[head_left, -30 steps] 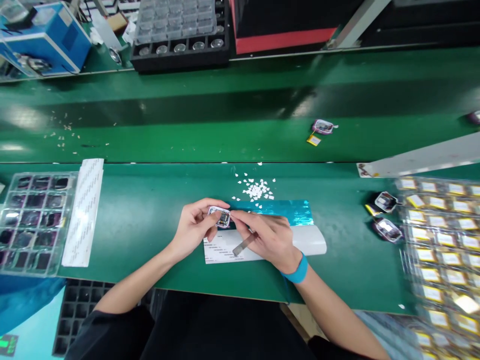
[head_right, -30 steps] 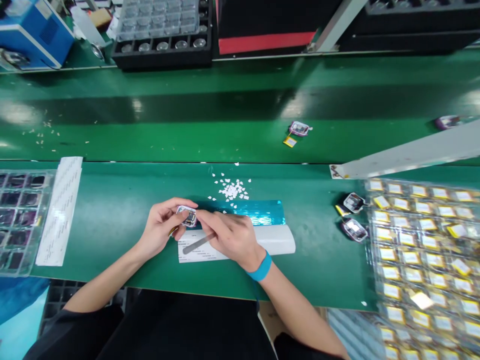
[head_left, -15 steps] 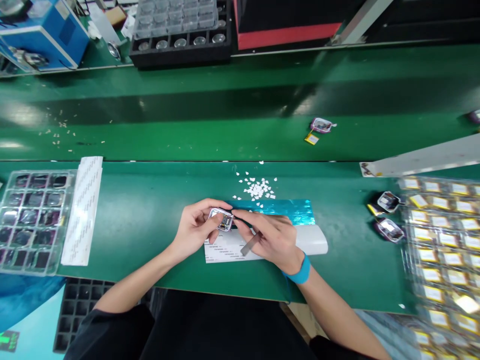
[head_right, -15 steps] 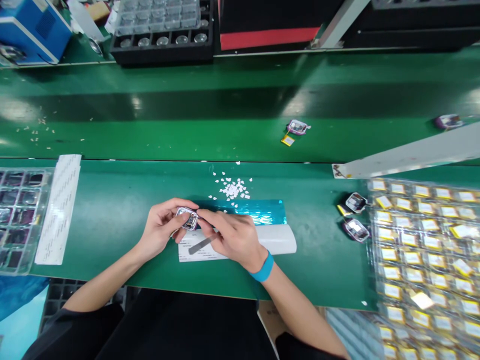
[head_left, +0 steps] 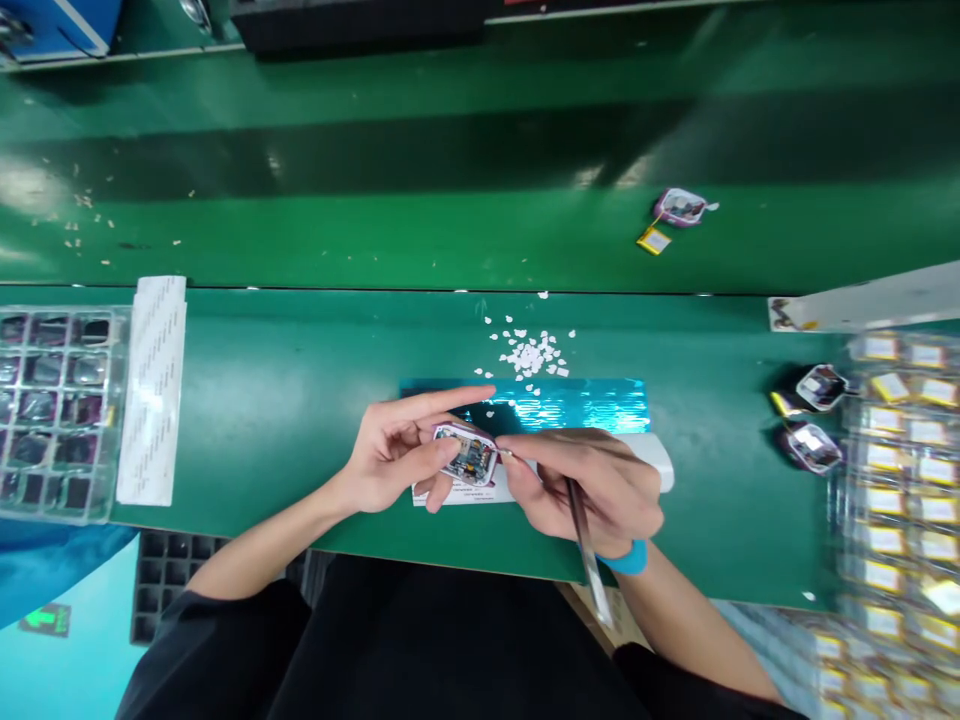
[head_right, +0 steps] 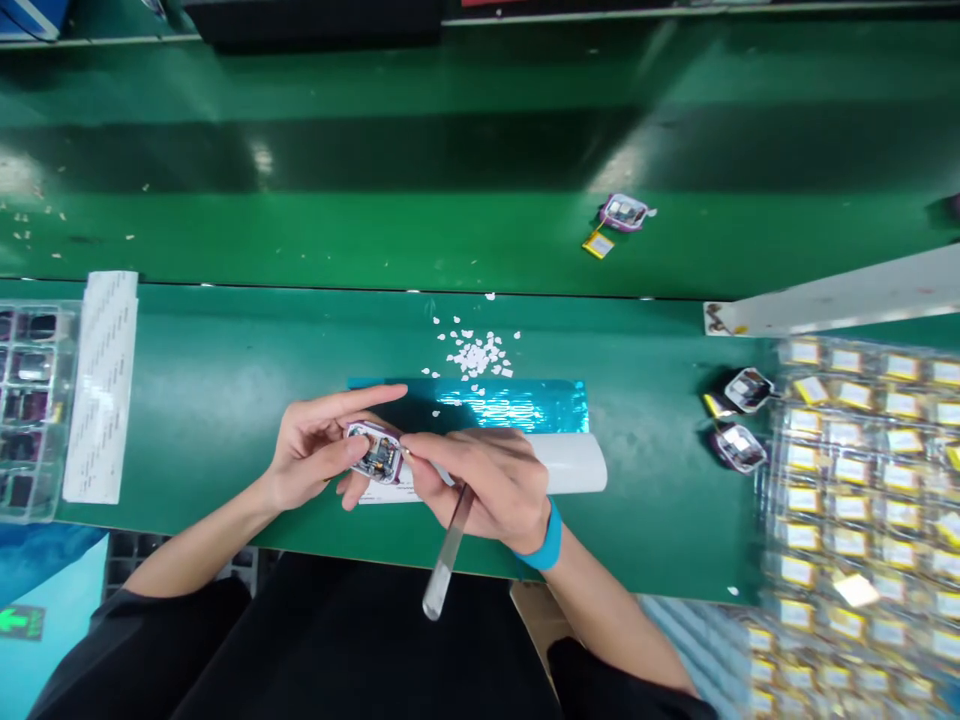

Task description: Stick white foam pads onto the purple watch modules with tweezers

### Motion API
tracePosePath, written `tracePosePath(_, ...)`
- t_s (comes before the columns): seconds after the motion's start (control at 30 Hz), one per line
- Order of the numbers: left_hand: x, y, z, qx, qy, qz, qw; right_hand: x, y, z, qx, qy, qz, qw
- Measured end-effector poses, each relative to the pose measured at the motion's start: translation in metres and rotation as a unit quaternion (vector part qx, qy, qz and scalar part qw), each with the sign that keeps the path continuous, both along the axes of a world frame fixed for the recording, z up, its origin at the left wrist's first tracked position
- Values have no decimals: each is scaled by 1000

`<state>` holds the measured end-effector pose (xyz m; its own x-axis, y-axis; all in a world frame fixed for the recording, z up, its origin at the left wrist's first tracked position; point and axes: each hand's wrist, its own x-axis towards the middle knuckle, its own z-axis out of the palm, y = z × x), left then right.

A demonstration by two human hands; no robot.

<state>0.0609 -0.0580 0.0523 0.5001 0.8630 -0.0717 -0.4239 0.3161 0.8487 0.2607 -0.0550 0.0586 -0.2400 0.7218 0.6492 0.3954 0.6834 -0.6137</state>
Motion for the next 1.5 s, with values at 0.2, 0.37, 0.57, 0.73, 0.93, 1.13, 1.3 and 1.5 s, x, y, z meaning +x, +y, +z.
tracePosePath(0.2,-1,-2,0,3,-8,-10,1000,0,-1,2,9,8,16,1000)
tracePosePath(0.37,-2,-2,0,3,12,-2,1000,1,0,3,5,-10,22,1000)
tracePosePath(0.57,-3,-3,-1,-2,21,5,1000,1,-1,2,4,-16,32,999)
tracePosePath(0.73,-2,-3,-1,-6,19,7,1000,1,-1,1,3,-12,39,999)
tracePosePath(0.93,-2,-4,-1,-3,22,10,1000,1,-2,-1,4,-5,34,999)
tracePosePath(1.13,-2,-3,5,21,61,-29,997,1,-7,-5,-139,48,-28,989)
tracePosePath(1.3,-1,-5,7,7,53,-64,997,-1,-7,-3,-178,39,-16,983)
tracePosePath(1.5,0,-7,3,2,64,-60,996,-1,-5,0,-195,54,-17,979)
